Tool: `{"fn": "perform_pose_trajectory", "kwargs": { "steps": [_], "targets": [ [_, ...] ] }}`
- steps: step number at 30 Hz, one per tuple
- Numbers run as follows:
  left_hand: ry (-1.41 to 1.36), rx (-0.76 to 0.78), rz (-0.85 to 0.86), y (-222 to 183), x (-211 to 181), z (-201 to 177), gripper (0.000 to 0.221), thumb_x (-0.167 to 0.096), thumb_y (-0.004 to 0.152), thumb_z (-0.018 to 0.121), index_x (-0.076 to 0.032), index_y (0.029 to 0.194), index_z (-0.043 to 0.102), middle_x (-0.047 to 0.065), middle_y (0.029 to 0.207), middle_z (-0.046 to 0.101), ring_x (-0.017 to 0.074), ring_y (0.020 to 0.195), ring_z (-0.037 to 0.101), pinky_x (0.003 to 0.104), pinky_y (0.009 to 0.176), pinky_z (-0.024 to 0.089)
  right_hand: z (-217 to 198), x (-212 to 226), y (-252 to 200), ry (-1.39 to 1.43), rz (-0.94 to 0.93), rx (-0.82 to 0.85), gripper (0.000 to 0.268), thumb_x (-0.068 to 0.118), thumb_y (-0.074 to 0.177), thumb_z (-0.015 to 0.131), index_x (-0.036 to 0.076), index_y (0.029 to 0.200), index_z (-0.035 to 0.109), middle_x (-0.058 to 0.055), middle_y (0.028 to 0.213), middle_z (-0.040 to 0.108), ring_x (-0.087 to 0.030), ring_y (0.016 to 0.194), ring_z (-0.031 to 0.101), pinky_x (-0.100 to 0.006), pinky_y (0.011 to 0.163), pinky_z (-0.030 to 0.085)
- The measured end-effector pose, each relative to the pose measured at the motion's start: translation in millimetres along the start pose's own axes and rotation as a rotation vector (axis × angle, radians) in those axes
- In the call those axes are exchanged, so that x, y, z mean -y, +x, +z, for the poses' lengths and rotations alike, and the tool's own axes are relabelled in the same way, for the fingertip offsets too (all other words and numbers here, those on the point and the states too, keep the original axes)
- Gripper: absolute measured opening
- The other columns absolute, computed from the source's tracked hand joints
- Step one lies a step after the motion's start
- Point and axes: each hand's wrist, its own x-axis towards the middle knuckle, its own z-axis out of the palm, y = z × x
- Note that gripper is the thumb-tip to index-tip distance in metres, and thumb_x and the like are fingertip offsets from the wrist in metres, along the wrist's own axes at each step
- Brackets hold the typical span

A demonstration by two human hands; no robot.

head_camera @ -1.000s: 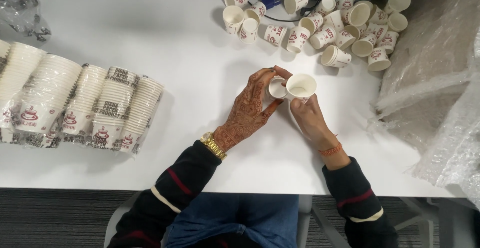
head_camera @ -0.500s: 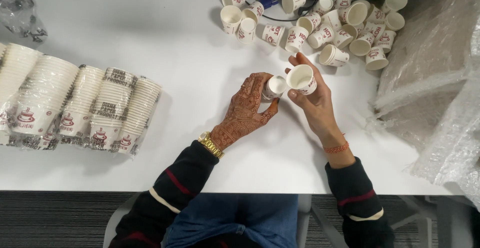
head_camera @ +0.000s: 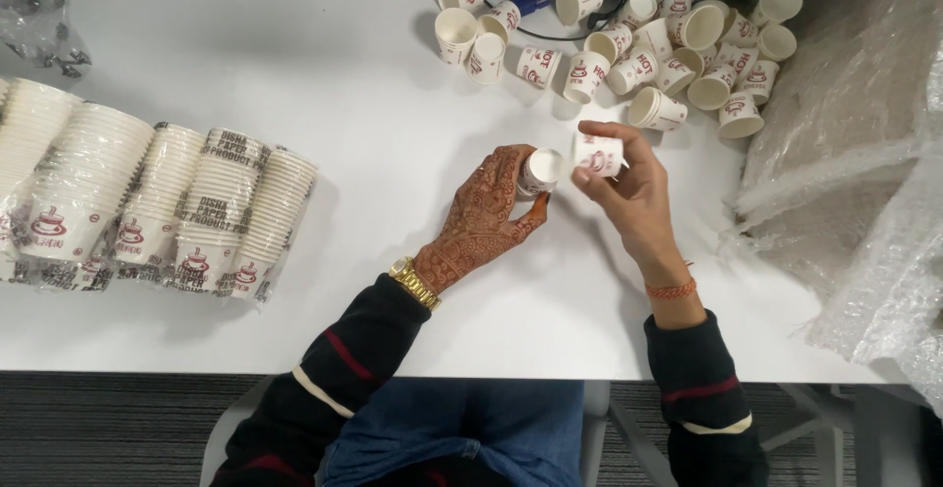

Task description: The recorder is sorting paper coffee cups from a large box onto a table, then stacking them and placing them into plastic sleeves.

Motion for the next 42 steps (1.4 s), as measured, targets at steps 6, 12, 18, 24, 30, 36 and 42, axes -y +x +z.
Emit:
{"fn": "perform_pose_trajectory", "kwargs": {
  "steps": [6, 12, 18, 24, 30, 36, 42],
  "targets": [
    [-0.042, 0.041, -0.026, -0.3, 0.8, -2.5, 0.054, -0.02, 0.089, 0.076, -0.009, 0.135, 0.049, 0.013, 0.124, 0.062, 0.0298, 0.114, 0.064, 0.042, 0.094, 0.057, 29.9, 1.1, -3.9, -0.073, 0.027, 0.149, 0.065, 0.003, 0.094, 0.077, 0.002, 0.152, 0.046, -0.004, 0.136, 0.06, -0.013, 0.124, 0.062, -0.031, 0.109, 0.055],
    [-0.053, 0.123, -0.061, -1.8, 5.9, -0.6, 0.06, -0.022, 0.089, 0.078, -0.009, 0.139, 0.047, 0.013, 0.125, 0.063, 0.0308, 0.115, 0.065, 0.043, 0.096, 0.056, 34.7, 1.8, -6.8, -0.351, -0.206, 0.07, 0.067, 0.006, 0.09, 0.08, 0.007, 0.142, 0.038, -0.006, 0.123, 0.067, -0.009, 0.098, 0.066, -0.026, 0.088, 0.057],
    [-0.084, 0.117, -0.102, -4.1, 13.8, 5.5, 0.082, -0.016, 0.085, 0.078, -0.009, 0.151, 0.031, 0.014, 0.135, 0.06, 0.0321, 0.122, 0.063, 0.042, 0.1, 0.055, 28.6, -10.2, -7.3, -0.764, -0.328, 0.107, 0.048, 0.007, 0.091, 0.081, 0.01, 0.129, 0.052, -0.009, 0.116, 0.068, -0.011, 0.074, 0.061, -0.027, 0.065, 0.053],
    [-0.101, 0.124, -0.085, -3.0, 9.2, 2.3, 0.087, -0.024, 0.085, 0.083, -0.01, 0.153, 0.03, 0.015, 0.145, 0.053, 0.0319, 0.129, 0.061, 0.042, 0.103, 0.055, 18.6, -20.2, -5.5, -0.741, -0.28, 0.09, 0.065, 0.018, 0.088, 0.085, 0.004, 0.14, 0.048, -0.005, 0.087, 0.061, -0.011, 0.07, 0.06, -0.028, 0.063, 0.05],
    [0.122, -0.088, 0.153, -7.2, -0.7, -0.5, 0.096, -0.036, 0.083, 0.088, -0.001, 0.151, 0.029, 0.023, 0.149, 0.041, 0.0389, 0.139, 0.047, 0.049, 0.114, 0.044, -21.6, -30.0, 13.7, -0.757, -0.266, -0.276, 0.036, 0.022, 0.112, 0.059, 0.007, 0.143, 0.051, -0.013, 0.135, 0.068, -0.019, 0.093, 0.069, -0.035, 0.087, 0.056],
    [0.154, -0.13, 0.242, -10.5, -3.2, 2.1, 0.087, -0.034, 0.089, 0.085, -0.002, 0.151, 0.033, 0.021, 0.151, 0.041, 0.036, 0.14, 0.046, 0.048, 0.117, 0.042, -55.5, -31.6, 29.6, -1.219, -0.465, -0.325, 0.062, 0.012, 0.096, 0.07, -0.006, 0.15, 0.044, -0.029, 0.15, 0.044, -0.046, 0.139, 0.037, -0.055, 0.114, 0.025],
    [0.046, -0.118, 0.177, -7.9, -2.6, -2.4, 0.085, -0.031, 0.089, 0.083, -0.002, 0.151, 0.032, 0.021, 0.149, 0.041, 0.0371, 0.14, 0.045, 0.049, 0.117, 0.042, -20.3, -18.8, 19.5, -1.073, -0.263, -0.28, 0.042, 0.022, 0.105, 0.072, 0.004, 0.139, 0.055, -0.019, 0.128, 0.056, -0.031, 0.119, 0.062, -0.044, 0.101, 0.053]
  ]
}}
